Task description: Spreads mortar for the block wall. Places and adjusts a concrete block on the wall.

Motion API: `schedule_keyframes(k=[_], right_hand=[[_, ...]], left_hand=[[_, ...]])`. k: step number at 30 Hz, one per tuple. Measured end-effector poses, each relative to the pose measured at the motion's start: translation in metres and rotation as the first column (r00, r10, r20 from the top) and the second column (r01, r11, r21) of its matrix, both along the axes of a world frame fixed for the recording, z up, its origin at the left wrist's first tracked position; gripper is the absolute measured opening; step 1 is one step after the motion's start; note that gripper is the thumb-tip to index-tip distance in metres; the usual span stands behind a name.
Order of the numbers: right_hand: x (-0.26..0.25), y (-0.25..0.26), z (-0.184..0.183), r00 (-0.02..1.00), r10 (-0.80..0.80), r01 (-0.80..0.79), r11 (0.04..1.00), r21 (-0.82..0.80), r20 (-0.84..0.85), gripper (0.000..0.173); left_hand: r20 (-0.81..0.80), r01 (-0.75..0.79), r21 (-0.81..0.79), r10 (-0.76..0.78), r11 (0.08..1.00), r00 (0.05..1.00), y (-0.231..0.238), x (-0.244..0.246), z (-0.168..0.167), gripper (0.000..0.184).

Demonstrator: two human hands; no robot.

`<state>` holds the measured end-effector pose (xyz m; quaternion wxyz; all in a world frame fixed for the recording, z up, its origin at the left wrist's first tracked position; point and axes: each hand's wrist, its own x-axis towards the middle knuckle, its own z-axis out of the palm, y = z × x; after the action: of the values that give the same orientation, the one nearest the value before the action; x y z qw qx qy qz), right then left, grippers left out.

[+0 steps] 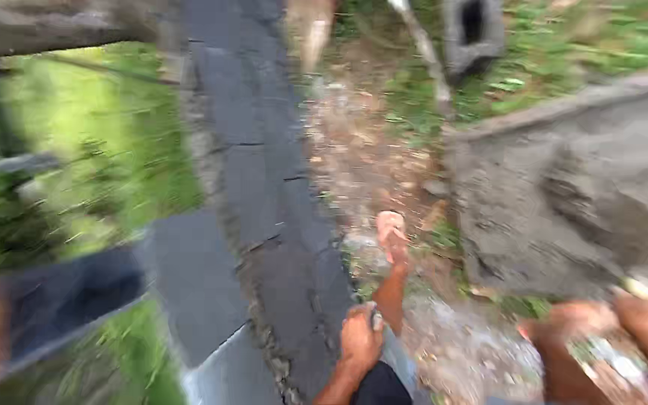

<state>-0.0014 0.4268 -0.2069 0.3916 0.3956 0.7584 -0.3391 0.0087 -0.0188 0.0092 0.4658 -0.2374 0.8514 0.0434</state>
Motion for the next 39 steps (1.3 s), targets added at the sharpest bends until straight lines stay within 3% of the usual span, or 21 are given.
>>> schedule_keyframes(k=[2, 6, 8, 11, 14, 16, 21, 26, 28, 30, 35, 39], right_hand=[[0.031, 0.009, 0.022, 0.982, -0.061, 0.045, 0.995, 0.094, 0.179, 0.064], [0.052, 0.011, -0.01, 0.956, -0.066, 0.041, 0.995, 0.093, 0.284, 0.059], [0.034, -0.002, -0.023, 0.951, -0.057, 0.04, 0.997, 0.063, 0.304, 0.057], [-0.037, -0.038, -0.051, 0.96, -0.063, 0.06, 0.998, 0.019, 0.272, 0.055], [-0.085, -0.066, -0.083, 0.982, -0.171, 0.175, 0.984, -0.043, 0.083, 0.049], [-0.102, -0.073, -0.085, 0.979, -0.204, 0.204, 0.968, -0.149, 0.018, 0.046], [-0.101, -0.099, -0.016, 0.969, -0.223, 0.182, 0.937, -0.297, -0.109, 0.047], [-0.084, -0.091, 0.06, 0.993, -0.024, 0.005, 0.988, -0.156, -0.115, 0.057], [-0.082, -0.092, 0.095, 0.987, 0.078, -0.095, 0.988, -0.12, -0.137, 0.054], [-0.083, -0.094, 0.122, 0.984, 0.083, -0.101, 0.989, -0.112, -0.155, 0.049], [-0.093, -0.092, 0.174, 0.993, 0.116, -0.114, 0.99, -0.085, 0.012, 0.038], [-0.111, -0.091, 0.198, 0.923, 0.374, -0.373, 0.927, -0.035, 0.094, 0.042]], left_hand=[[-0.031, 0.045, 0.074, -0.043, 0.996, 0.999, -0.002, 0.001, -0.001, 0.04], [-0.086, 0.027, 0.107, -0.018, 0.994, 0.996, -0.011, -0.007, 0.001, 0.038], [-0.127, 0.031, 0.12, -0.015, 0.992, 0.992, -0.014, -0.006, 0.001, 0.036], [-0.17, 0.04, 0.143, -0.015, 0.989, 0.985, -0.017, -0.005, 0.001, 0.035], [-0.154, 0.032, 0.129, -0.012, 0.991, 0.988, -0.017, -0.001, 0.003, 0.035], [-0.152, 0.013, 0.125, 0.007, 0.992, 0.988, -0.014, 0.001, 0.005, 0.037], [-0.172, -0.037, 0.114, 0.057, 0.993, 0.984, -0.008, 0.014, 0.004, 0.037], [-0.168, -0.125, 0.149, 0.15, 0.981, 0.974, 0.01, 0.02, 0.01, 0.038], [-0.154, -0.215, 0.141, 0.236, 0.966, 0.959, 0.015, 0.027, 0.019, 0.04], [-0.206, -0.306, 0.161, 0.335, 0.938, 0.919, 0.016, 0.037, 0.019, 0.04], [-0.289, -0.475, 0.248, 0.532, 0.844, 0.796, 0.02, 0.082, 0.021, 0.036], [-0.22, -0.611, 0.195, 0.642, 0.767, 0.735, 0.011, 0.12, 0.04, 0.036]])
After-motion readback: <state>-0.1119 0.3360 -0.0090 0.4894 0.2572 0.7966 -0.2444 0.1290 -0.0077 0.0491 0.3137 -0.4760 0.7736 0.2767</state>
